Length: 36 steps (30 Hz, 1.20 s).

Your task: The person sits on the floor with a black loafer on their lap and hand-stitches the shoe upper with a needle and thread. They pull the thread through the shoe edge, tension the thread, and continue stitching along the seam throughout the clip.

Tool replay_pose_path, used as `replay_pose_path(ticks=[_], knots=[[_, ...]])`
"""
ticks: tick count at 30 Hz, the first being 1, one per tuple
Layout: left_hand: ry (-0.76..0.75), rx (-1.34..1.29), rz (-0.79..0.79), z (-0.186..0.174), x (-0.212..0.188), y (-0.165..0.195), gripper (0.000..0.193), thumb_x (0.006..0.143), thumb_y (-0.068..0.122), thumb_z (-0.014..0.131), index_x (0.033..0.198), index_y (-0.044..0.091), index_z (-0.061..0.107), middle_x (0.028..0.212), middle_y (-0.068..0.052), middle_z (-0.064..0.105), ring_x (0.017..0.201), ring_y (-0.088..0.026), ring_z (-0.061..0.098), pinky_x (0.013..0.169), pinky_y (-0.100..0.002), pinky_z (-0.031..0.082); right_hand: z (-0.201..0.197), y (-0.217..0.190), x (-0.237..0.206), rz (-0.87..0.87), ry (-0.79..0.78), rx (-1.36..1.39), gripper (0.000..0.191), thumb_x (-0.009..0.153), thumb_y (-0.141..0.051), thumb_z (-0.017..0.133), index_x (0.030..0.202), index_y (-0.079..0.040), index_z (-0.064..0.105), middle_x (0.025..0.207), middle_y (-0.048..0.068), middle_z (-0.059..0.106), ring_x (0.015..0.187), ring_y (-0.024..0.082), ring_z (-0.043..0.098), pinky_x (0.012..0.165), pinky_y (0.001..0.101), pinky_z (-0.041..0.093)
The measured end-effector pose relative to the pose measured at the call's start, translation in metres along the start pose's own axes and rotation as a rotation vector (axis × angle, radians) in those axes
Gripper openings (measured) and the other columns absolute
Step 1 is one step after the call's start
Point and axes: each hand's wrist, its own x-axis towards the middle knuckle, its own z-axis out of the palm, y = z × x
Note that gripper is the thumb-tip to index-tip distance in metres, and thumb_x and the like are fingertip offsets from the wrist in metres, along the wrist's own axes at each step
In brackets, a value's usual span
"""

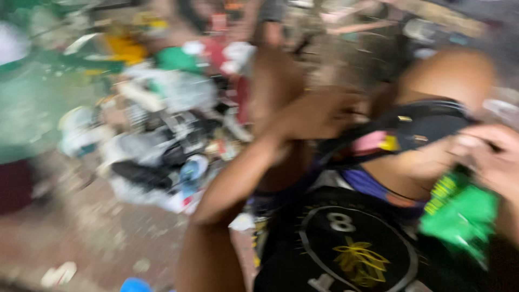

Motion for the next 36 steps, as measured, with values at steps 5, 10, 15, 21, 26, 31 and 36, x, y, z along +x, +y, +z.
replay_pose_path(ticks=[5, 10, 15, 21, 26, 31, 36], knots=[[0.044, -0.532, -0.223, -0.006, -0.017, 0.014, 0.009, 0.108, 0.01, 0.056, 0.109, 0.004, 0.063, 0.097, -0.01, 0.062, 0.091, -0.029, 0.062, 0.081, -0.038, 0.05, 0.007, -0.04, -0.001, -0.065, -0.047, -0.032, 0.009, 0.107, -0.001, 0.063, 0.1, 0.001, 0.067, 0.089, 0.005, 0.069, 0.081, 0.008, 0.064, 0.076, 0.022, 0.052], [0.2, -0.626, -0.575, -0.003, -0.013, 0.026, 0.017, 0.112, 0.01, 0.055, 0.096, 0.002, 0.055, 0.083, -0.014, 0.058, 0.078, -0.032, 0.059, 0.074, -0.037, 0.05, 0.002, -0.059, 0.0, -0.039, -0.026, -0.07, 0.009, 0.107, -0.001, 0.065, 0.099, 0.002, 0.066, 0.085, 0.006, 0.069, 0.079, 0.01, 0.064, 0.077, 0.0234, 0.052], [0.234, -0.22, -0.202, 0.015, 0.019, 0.022, 0.016, 0.105, 0.007, 0.056, 0.119, 0.009, 0.062, 0.107, -0.012, 0.068, 0.096, -0.031, 0.069, 0.083, -0.038, 0.052, -0.002, -0.054, -0.002, -0.034, -0.034, 0.022, 0.01, 0.109, -0.001, 0.063, 0.099, 0.001, 0.064, 0.087, 0.006, 0.069, 0.081, 0.01, 0.066, 0.08, 0.0234, 0.054], [0.146, -0.385, -0.281, 0.009, 0.038, 0.023, 0.014, 0.108, 0.005, 0.053, 0.118, 0.009, 0.062, 0.096, -0.012, 0.067, 0.083, -0.029, 0.068, 0.076, -0.037, 0.052, -0.006, -0.054, -0.011, -0.021, -0.004, -0.016, 0.008, 0.107, -0.001, 0.065, 0.099, 0.001, 0.065, 0.086, 0.006, 0.068, 0.08, 0.011, 0.065, 0.078, 0.0239, 0.053], [0.161, -0.259, -0.613, -0.003, 0.025, 0.025, 0.021, 0.105, 0.004, 0.056, 0.122, 0.012, 0.066, 0.089, -0.014, 0.063, 0.078, -0.031, 0.064, 0.073, -0.037, 0.051, -0.009, -0.051, -0.016, 0.057, 0.021, 0.042, 0.004, 0.106, -0.002, 0.064, 0.102, 0.0, 0.065, 0.086, 0.005, 0.068, 0.078, 0.01, 0.065, 0.076, 0.0244, 0.053], [0.077, -0.368, -0.326, 0.026, 0.03, 0.013, 0.046, 0.087, -0.003, 0.05, 0.129, 0.01, 0.061, 0.128, -0.014, 0.063, 0.1, -0.03, 0.07, 0.084, -0.039, 0.056, -0.01, -0.052, -0.015, 0.043, 0.011, 0.04, 0.008, 0.108, -0.002, 0.065, 0.1, 0.001, 0.064, 0.086, 0.005, 0.069, 0.079, 0.01, 0.064, 0.075, 0.0225, 0.052], [-0.209, -0.289, -0.204, 0.058, 0.041, -0.003, 0.032, 0.095, 0.014, 0.056, 0.126, 0.008, 0.064, 0.113, -0.017, 0.069, 0.104, -0.039, 0.066, 0.091, -0.05, 0.05, -0.009, -0.052, -0.014, 0.013, 0.019, 0.038, 0.01, 0.108, -0.004, 0.066, 0.1, 0.001, 0.065, 0.087, 0.005, 0.069, 0.08, 0.01, 0.065, 0.077, 0.0229, 0.053]])
